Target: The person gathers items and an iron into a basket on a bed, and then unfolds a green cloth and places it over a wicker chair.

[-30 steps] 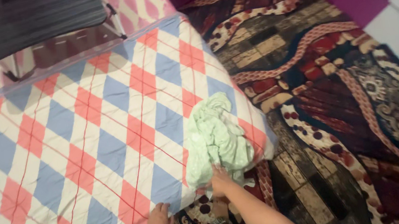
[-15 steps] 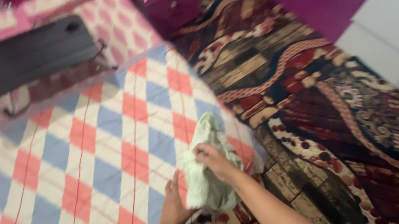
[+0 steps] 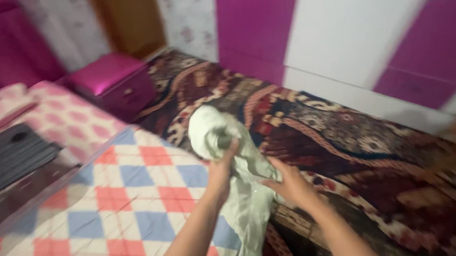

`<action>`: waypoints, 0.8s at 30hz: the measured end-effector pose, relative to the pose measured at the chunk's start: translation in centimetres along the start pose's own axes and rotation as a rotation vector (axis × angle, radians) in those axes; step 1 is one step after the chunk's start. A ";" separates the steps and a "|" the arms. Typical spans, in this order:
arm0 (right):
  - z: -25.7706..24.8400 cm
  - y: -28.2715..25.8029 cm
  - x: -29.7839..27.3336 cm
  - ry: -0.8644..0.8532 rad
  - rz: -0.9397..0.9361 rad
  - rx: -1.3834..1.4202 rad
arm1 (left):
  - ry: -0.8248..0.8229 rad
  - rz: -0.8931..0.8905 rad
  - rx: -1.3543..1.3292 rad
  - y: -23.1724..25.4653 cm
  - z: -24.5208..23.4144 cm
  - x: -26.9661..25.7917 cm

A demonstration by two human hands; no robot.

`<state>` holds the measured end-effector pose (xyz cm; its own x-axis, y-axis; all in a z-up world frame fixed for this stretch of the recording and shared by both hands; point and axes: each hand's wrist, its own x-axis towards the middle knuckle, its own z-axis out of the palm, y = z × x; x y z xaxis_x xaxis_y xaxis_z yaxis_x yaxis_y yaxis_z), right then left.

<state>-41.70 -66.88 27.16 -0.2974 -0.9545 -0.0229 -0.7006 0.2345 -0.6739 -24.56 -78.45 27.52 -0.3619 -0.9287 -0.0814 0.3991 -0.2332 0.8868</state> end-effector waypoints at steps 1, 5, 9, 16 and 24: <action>-1.5 0.9 -0.7 0.040 -0.079 0.001 | -0.070 0.061 0.064 1.1 0.9 0.0; -7.8 4.0 -5.9 0.118 -0.005 -0.011 | -0.246 0.139 0.009 3.1 4.3 1.1; -13.3 4.0 -11.4 0.263 0.326 0.308 | -0.377 -0.057 -0.089 2.3 8.1 1.0; -11.8 2.9 -9.8 0.142 -0.019 0.311 | -0.456 -0.279 0.144 2.8 18.9 -2.3; -20.2 7.9 -2.5 0.799 -0.019 0.379 | -0.829 0.735 0.643 0.3 23.5 -0.2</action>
<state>-59.61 -58.92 36.75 -0.7513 -0.5104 0.4183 -0.4903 0.0074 -0.8715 -44.16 -71.57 38.54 -0.7376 -0.2679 0.6199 0.3348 0.6520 0.6802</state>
